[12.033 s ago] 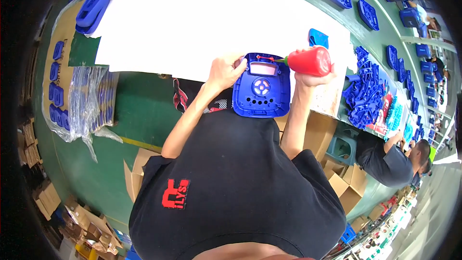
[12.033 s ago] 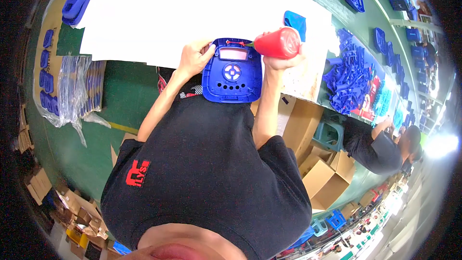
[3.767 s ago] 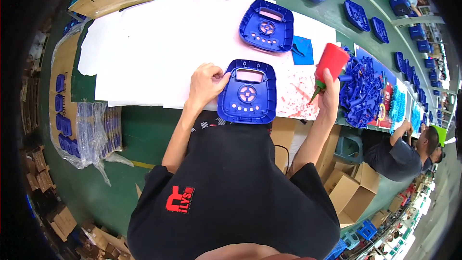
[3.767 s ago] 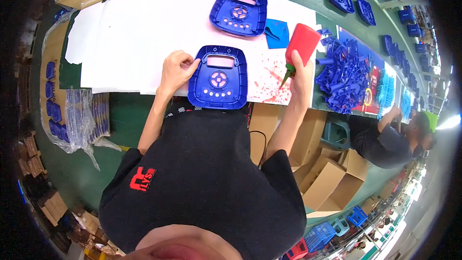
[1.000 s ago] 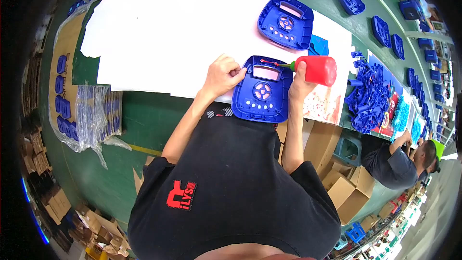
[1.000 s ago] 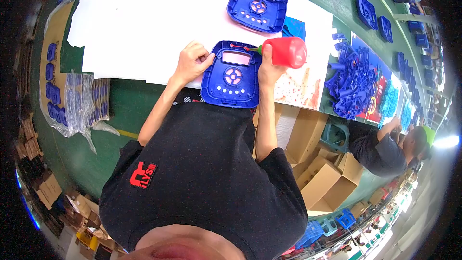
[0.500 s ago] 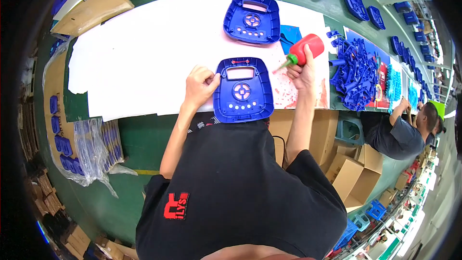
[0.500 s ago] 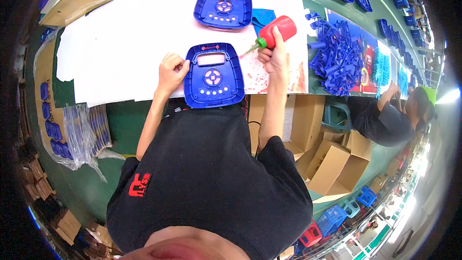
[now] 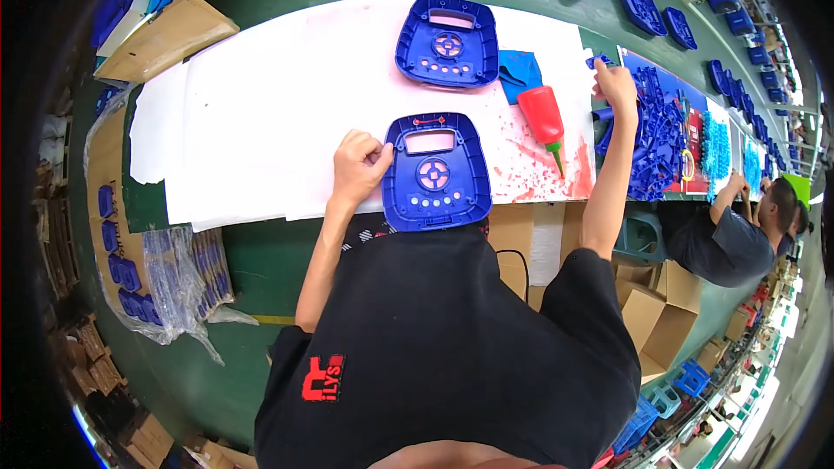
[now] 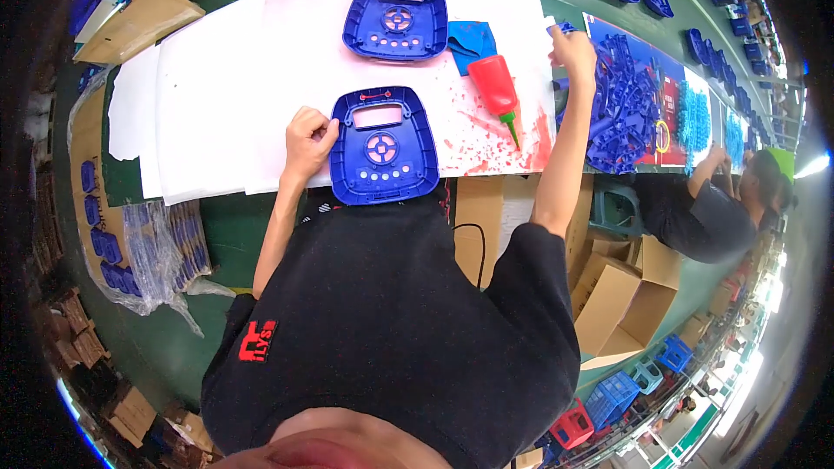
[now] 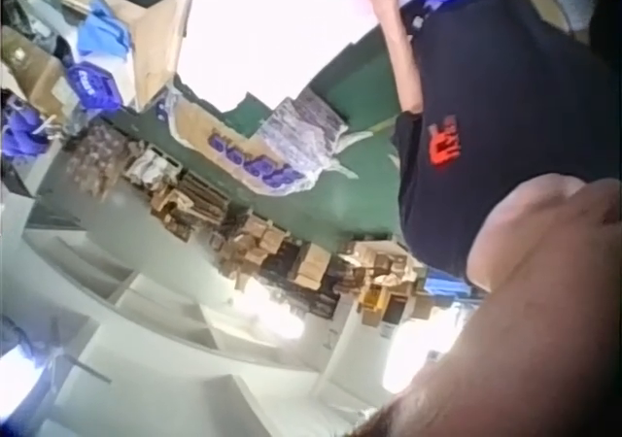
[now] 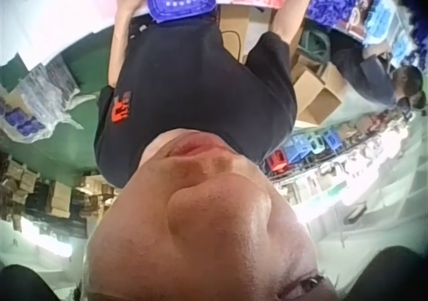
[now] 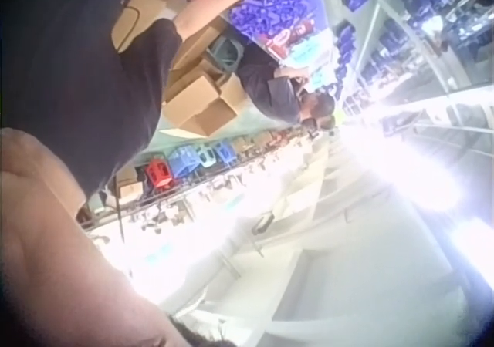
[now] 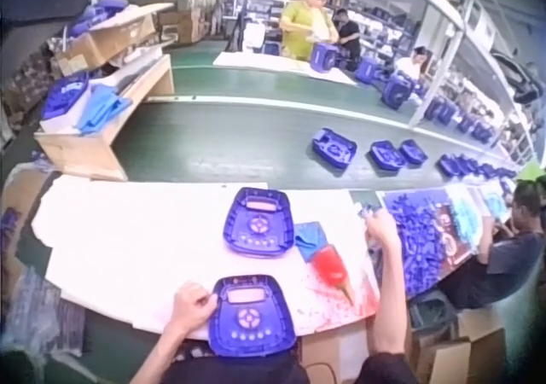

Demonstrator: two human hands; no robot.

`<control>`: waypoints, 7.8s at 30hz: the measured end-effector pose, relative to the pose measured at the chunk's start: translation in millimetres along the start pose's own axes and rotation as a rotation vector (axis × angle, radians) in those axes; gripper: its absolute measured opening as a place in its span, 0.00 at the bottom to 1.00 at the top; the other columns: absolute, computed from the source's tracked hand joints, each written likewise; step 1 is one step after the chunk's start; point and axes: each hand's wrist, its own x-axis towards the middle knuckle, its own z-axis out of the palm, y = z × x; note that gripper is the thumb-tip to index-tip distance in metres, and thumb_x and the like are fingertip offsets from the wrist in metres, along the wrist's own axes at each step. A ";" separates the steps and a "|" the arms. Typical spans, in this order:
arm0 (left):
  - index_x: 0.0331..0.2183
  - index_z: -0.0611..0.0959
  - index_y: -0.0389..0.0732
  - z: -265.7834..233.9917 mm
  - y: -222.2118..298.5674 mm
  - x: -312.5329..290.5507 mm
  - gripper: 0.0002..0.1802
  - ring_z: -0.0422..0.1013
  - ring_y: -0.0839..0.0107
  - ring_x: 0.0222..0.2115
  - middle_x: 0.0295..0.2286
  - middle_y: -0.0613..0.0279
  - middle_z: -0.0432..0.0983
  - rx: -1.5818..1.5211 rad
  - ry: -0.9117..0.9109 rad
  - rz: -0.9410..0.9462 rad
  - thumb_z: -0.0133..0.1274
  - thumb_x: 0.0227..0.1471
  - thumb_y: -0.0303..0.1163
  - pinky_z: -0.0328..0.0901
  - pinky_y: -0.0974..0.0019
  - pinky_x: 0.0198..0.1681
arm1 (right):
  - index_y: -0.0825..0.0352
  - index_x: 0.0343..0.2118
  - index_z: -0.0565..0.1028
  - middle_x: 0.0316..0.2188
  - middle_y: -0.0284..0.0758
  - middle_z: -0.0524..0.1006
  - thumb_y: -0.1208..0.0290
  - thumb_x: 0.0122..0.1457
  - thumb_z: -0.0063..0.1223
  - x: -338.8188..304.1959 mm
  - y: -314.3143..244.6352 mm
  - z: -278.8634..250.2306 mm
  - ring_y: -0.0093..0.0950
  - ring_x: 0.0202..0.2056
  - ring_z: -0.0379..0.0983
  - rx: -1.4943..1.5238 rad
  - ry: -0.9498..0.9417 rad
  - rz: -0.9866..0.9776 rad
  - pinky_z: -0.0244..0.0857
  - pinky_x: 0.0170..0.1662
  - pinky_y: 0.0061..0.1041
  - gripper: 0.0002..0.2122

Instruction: The person applies glue from a bottle to the edges of blue plastic housings, then attaches small blue plastic handles to them by hand.

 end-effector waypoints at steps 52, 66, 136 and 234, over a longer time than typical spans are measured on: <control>0.39 0.82 0.36 10.0 18.1 28.1 0.16 0.75 0.60 0.39 0.36 0.55 0.77 -0.091 -0.128 0.014 0.60 0.45 0.29 0.69 0.64 0.43 | 0.66 0.42 0.77 0.40 0.39 0.77 0.81 0.47 0.54 -202.1 -138.0 149.1 0.37 0.42 0.73 0.315 0.109 -1.174 0.66 0.45 0.35 0.17; 0.35 0.83 0.34 20.6 29.2 31.1 0.12 0.75 0.61 0.36 0.34 0.54 0.77 0.016 -0.087 -0.024 0.61 0.42 0.22 0.70 0.65 0.41 | 0.64 0.40 0.79 0.43 0.38 0.77 0.78 0.42 0.54 -201.0 -132.1 155.3 0.40 0.44 0.73 0.220 0.126 -1.071 0.70 0.43 0.37 0.18; 0.27 0.84 0.33 61.6 -75.1 204.8 0.09 0.68 0.79 0.18 0.17 0.62 0.74 -0.500 -0.314 0.134 0.53 0.48 0.29 0.63 0.73 0.24 | 0.71 0.32 0.74 0.26 0.44 0.75 0.40 0.53 0.28 -112.8 -205.1 105.0 0.42 0.30 0.72 2.126 -0.168 -0.417 0.67 0.40 0.43 0.33; 0.24 0.82 0.33 55.6 -74.4 204.7 0.08 0.54 0.85 0.16 0.14 0.72 0.64 -0.417 -0.362 0.161 0.54 0.48 0.29 0.49 0.75 0.19 | 0.73 0.49 0.73 0.34 0.36 0.78 0.61 0.49 0.64 -142.2 -76.5 18.9 0.21 0.30 0.73 0.327 -0.264 -0.275 0.70 0.34 0.22 0.26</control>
